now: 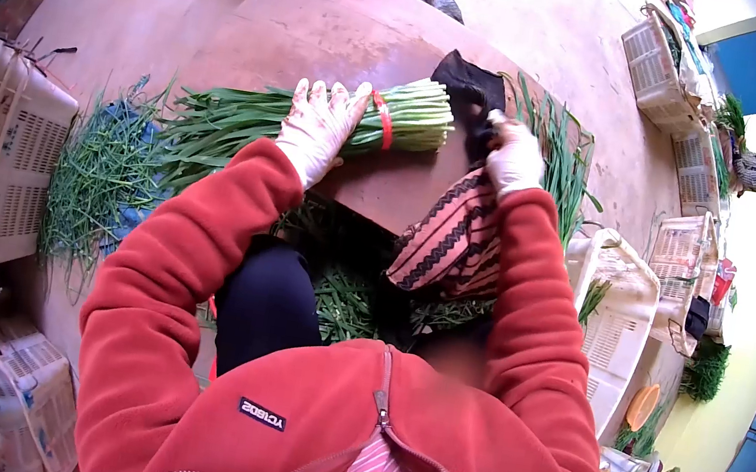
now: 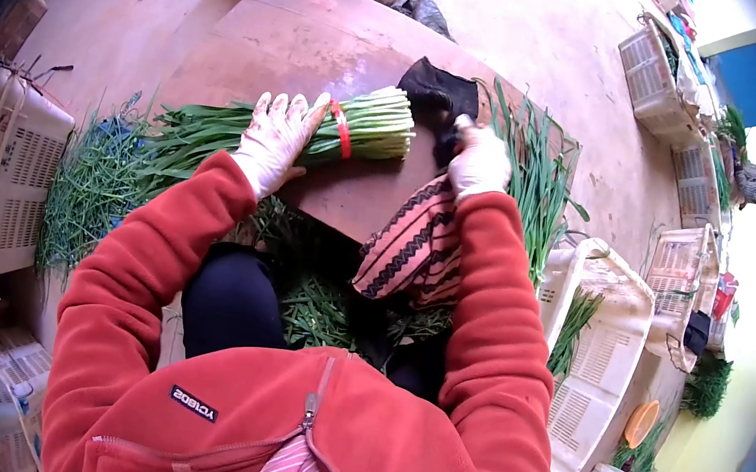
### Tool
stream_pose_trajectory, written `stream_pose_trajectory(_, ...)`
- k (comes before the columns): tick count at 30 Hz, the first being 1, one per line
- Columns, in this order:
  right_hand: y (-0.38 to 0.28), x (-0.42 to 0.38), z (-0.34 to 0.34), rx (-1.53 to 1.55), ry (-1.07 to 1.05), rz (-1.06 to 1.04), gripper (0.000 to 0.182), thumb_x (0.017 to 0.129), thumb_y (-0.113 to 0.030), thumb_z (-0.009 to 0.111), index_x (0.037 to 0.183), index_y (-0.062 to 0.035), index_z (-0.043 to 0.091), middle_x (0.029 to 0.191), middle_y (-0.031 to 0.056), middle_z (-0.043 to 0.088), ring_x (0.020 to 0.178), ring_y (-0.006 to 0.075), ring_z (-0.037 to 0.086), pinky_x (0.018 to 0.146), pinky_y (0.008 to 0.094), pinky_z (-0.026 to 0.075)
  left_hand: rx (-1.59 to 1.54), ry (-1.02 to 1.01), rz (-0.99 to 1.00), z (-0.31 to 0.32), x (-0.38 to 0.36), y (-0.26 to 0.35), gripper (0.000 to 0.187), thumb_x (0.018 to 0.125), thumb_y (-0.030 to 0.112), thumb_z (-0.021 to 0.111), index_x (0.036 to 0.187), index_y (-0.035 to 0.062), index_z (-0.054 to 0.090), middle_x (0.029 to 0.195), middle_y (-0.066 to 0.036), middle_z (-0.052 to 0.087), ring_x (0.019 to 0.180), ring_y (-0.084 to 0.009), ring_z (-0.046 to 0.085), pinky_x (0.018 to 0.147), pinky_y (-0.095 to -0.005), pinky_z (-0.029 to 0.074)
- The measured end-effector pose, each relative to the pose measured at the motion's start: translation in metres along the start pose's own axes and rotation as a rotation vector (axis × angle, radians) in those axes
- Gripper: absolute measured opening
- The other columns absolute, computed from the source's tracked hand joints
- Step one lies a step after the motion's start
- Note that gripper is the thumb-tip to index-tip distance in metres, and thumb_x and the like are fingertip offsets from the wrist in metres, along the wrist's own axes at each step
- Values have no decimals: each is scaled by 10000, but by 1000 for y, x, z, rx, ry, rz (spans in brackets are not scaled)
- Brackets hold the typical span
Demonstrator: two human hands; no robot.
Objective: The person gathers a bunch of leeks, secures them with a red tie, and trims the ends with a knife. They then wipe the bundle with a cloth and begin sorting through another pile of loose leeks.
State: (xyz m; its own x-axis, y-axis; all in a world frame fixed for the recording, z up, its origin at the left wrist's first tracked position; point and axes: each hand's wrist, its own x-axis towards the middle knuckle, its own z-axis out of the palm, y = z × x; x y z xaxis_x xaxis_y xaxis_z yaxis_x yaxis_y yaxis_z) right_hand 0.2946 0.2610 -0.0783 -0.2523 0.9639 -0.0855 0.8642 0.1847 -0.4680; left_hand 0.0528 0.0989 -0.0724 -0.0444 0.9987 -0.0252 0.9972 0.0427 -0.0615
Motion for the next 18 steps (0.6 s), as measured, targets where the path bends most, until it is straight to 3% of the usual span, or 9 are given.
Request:
stream_pose_trajectory(2,-29,-19,-29,-158,336,-438,316,793,-93,578,1099,-153,622,913,164,644,852,319,621,716,413,481,74,125,78,10,-4,-2,1033,625,294,798,1434,91,189,1228,-155,448,1156,-320,430,1033,-487,274)
stream_pose_trajectory(4,-80,-33,-36,52,351,-714,391,735,-27,583,1099,-163,625,964,151,635,867,326,606,741,412,480,149,299,158,23,-5,-3,971,631,261,764,1426,98,229,1224,-148,448,1144,-313,439,1025,-477,292)
stream_pose_trajectory(7,-94,-26,16,-86,187,-1075,423,736,-55,562,1140,-167,616,1081,146,616,963,346,588,846,391,473,198,398,256,35,-5,-8,686,747,179,590,1384,122,342,1217,-144,466,1143,-317,453,1007,-461,331)
stream_pose_trajectory(8,-96,-39,5,-408,-98,-859,398,779,-91,540,1165,-157,605,1146,139,599,1056,332,565,915,373,441,183,403,288,34,-5,-10,636,775,166,561,1377,137,359,1214,-145,477,1145,-321,461,1006,-461,335)
stream_pose_trajectory(10,-57,-17,12,-146,-335,-719,413,788,-111,540,1195,-161,589,1123,124,605,1072,304,562,918,361,435,183,427,314,30,-4,-11,560,817,138,505,1364,166,387,1214,-139,496,1151,-323,476,1007,-456,340)
stream_pose_trajectory(14,-9,-15,-32,-428,-514,-312,425,740,-65,531,1132,-177,648,1075,143,636,965,297,622,867,320,469,181,443,368,27,3,-20,553,833,118,484,1371,179,372,1238,-110,491,1163,-298,475,1023,-442,322)
stream_pose_trajectory(16,4,-10,-47,-266,-495,-111,419,731,-38,507,1084,-188,677,1026,157,654,948,290,633,865,315,470,153,418,373,24,3,-23,565,826,109,493,1372,178,369,1246,-107,484,1170,-293,469,1025,-438,319)
stream_pose_trajectory(17,-6,-21,-49,-149,-278,-173,430,724,-24,505,1081,-189,679,970,160,665,942,268,638,838,314,477,116,382,373,24,2,-22,577,818,100,502,1373,177,365,1254,-103,476,1176,-288,463,1028,-434,315)
stream_pose_trajectory(18,-20,-25,-53,-31,-248,-224,425,715,-26,516,1083,-168,674,977,154,662,923,270,639,831,304,481,101,391,381,25,3,-22,600,805,86,516,1377,172,358,1259,-101,467,1186,-288,451,1025,-434,319)
